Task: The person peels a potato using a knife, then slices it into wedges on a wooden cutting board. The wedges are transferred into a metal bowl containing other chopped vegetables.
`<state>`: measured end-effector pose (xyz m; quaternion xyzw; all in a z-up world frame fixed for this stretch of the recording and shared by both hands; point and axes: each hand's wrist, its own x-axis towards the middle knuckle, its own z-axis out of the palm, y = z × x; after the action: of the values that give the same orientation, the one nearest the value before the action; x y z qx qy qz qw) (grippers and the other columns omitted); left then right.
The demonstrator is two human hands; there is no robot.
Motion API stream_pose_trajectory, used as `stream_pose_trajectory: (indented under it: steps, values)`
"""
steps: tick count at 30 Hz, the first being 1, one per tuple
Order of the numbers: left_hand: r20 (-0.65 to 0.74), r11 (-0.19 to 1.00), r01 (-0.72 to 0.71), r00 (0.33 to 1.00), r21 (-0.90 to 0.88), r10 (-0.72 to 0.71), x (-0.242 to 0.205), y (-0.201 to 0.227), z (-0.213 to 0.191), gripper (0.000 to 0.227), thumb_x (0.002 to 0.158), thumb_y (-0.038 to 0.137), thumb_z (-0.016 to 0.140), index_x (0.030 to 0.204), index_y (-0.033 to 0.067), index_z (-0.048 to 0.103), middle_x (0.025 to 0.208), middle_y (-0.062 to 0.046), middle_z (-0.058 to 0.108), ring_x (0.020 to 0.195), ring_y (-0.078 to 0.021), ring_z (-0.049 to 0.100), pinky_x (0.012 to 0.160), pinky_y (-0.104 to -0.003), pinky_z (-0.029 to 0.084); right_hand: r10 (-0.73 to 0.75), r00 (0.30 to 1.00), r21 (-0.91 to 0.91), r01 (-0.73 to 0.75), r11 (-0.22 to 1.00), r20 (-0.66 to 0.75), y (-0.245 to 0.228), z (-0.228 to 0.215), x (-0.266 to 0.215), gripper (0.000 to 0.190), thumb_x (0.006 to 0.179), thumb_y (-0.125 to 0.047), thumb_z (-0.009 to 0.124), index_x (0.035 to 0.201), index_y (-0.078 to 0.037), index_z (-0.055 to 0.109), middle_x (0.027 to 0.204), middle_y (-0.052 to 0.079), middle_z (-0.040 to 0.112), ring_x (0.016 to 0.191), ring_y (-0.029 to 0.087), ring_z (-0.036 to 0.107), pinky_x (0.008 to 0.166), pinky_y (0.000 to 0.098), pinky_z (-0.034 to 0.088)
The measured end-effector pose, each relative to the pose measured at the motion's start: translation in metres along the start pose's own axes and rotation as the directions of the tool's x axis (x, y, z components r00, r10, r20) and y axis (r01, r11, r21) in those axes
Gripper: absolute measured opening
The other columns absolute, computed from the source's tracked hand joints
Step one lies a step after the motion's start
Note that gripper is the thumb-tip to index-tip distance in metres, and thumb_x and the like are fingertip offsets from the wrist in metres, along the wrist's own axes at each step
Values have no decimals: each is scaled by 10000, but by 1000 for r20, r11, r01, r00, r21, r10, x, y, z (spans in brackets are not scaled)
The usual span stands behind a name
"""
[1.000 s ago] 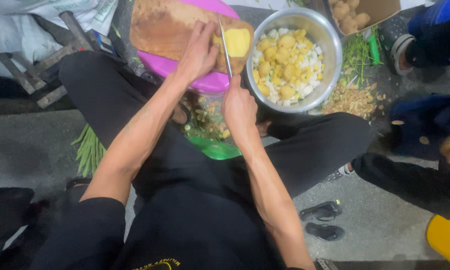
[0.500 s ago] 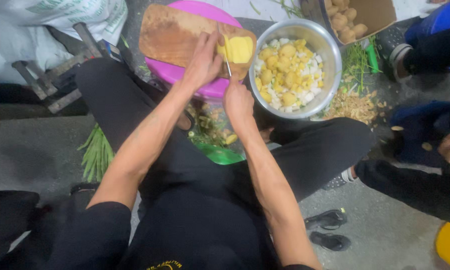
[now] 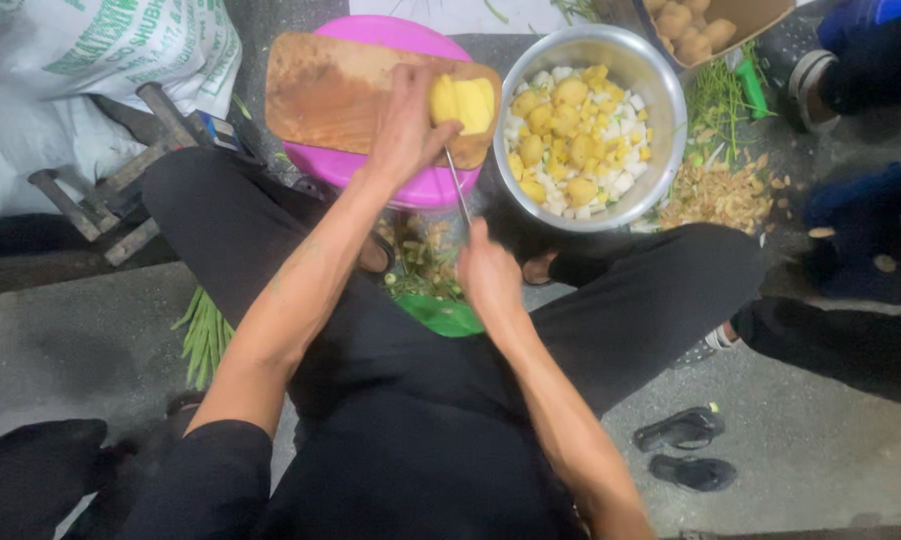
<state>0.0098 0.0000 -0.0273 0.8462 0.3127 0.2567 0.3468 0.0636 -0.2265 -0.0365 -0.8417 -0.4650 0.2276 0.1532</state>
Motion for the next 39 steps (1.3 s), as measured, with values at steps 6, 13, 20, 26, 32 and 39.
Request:
stream_pose_trajectory:
  steps: [6,13,20,26,32,39]
  values:
    - [-4,973,-93,995,209,95,12,-10,14,749,733,234,921,1382,163,554,1339,-176,498,1160,-443,543,951,-537,489,75,997,292,-77,953,17,11,-38,-53,327,957,-218,651,1165,-11,505,763,315,663,765,542,634,646,613,466]
    - [178,951,-98,983,294,46,28,-7,-1,808,645,177,913,1381,189,580,1394,-146,522,1125,-466,508,929,-528,485,200,977,432,-149,889,-73,16,-58,-46,313,973,-243,629,1140,-3,520,773,292,673,778,513,661,630,575,482]
    - [224,924,-210,964,320,141,25,-1,1,819,664,73,828,1424,204,551,1413,-142,542,1195,-457,519,994,-496,505,146,986,473,-89,877,-86,19,-53,-38,342,961,-271,656,1117,3,523,769,278,675,784,503,670,643,554,491]
    - [160,809,84,963,582,-215,5,2,-12,729,771,165,844,1418,101,515,1288,-236,531,1045,-478,563,830,-560,510,-21,996,333,49,942,-88,11,-65,-5,340,970,-272,665,1101,-3,503,766,303,663,783,537,639,656,599,464]
    - [114,926,90,983,367,-141,-14,9,-42,796,688,176,891,1372,63,499,1201,-248,510,1026,-476,579,812,-553,495,-98,995,196,94,976,9,-8,-63,54,325,972,-238,636,1136,0,485,746,316,662,768,539,645,683,619,494]
    - [131,972,-72,990,223,44,-25,-10,-46,606,763,26,765,1334,114,579,1333,-167,551,1189,-434,566,988,-501,480,-78,996,160,69,985,52,-6,-30,58,326,967,-248,640,1139,-3,512,782,297,682,776,538,654,692,616,513]
